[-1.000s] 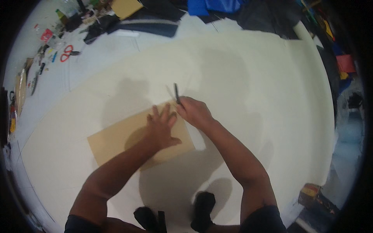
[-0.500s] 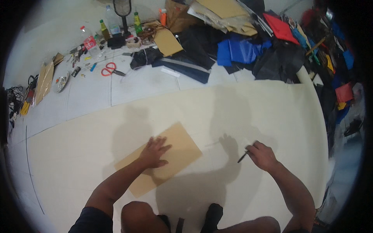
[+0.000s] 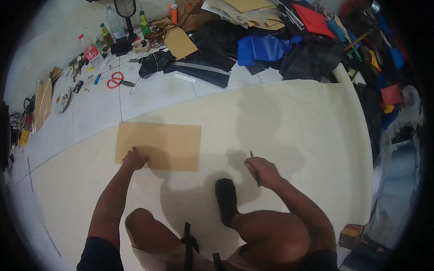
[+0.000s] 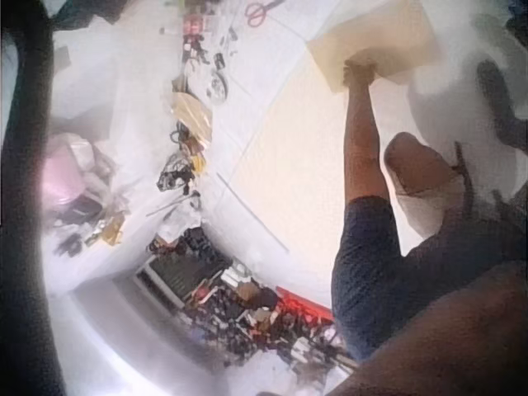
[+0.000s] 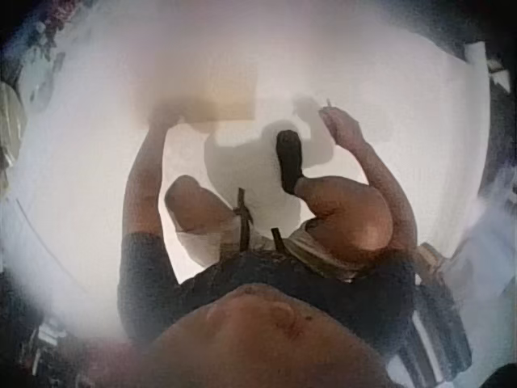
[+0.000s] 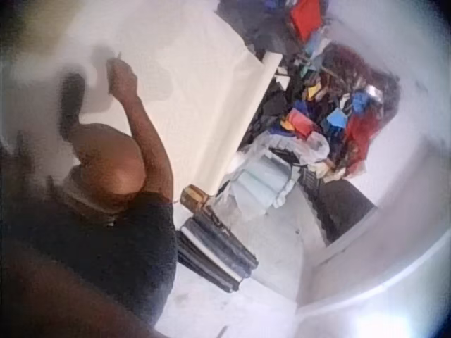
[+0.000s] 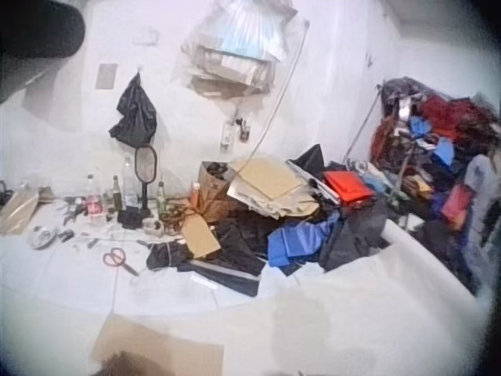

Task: The person sits on the floor and uses a pen to mark a rectangular piece of tan material placed on a larger white sheet. They repeatedly reposition the tan piece and make marks along its edges and corners.

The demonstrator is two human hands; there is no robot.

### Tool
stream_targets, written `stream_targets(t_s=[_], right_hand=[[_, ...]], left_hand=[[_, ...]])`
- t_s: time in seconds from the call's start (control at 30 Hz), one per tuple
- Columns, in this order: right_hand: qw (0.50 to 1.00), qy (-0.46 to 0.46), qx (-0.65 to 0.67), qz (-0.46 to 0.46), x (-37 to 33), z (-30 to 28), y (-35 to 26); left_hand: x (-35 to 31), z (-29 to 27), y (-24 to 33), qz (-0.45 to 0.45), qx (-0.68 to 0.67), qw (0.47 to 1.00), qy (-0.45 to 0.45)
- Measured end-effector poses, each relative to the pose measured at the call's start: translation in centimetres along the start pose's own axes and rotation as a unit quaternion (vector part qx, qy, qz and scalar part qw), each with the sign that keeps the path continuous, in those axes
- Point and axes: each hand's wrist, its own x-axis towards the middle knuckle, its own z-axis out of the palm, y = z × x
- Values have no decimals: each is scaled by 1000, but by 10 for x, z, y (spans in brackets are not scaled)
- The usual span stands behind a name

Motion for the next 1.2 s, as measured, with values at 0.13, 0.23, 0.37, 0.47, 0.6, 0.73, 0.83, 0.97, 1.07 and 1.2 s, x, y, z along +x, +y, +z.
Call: stream_targets(t_s=[0.13, 0.23, 0.37, 0.47, 0.6, 0.73, 0.83, 0.97, 1.07, 1.2], right_hand=[[996, -8, 57, -62, 63, 62, 10], [992, 26, 75, -102, 97, 94, 15], [995, 53, -19, -86, 145, 139, 29], [996, 61, -34, -57, 170, 146, 48], [997, 39, -41, -52, 172, 152, 75], [997, 17, -64, -39, 174, 140, 78], [996, 8, -79, -44, 180, 142, 84], [993, 32, -87, -65, 183, 148, 89], [993, 45, -86, -72, 188, 151, 84], [991, 85, -52, -85, 186, 156, 72]], left_hand=[[36, 40, -9, 47, -47, 998, -8], [-14, 29, 61, 3, -118, 993, 27], [-36, 56, 98, -17, -122, 985, 119], [-41, 78, 120, -19, -126, 974, 187], [-44, 78, 128, -48, -150, 972, 175], [-42, 92, 114, -29, -173, 959, 223], [-39, 105, 109, -9, -211, 933, 291], [-30, 111, 101, 17, -196, 914, 354], [-31, 117, 93, 19, -192, 910, 367], [-29, 124, 79, 26, -207, 897, 389]])
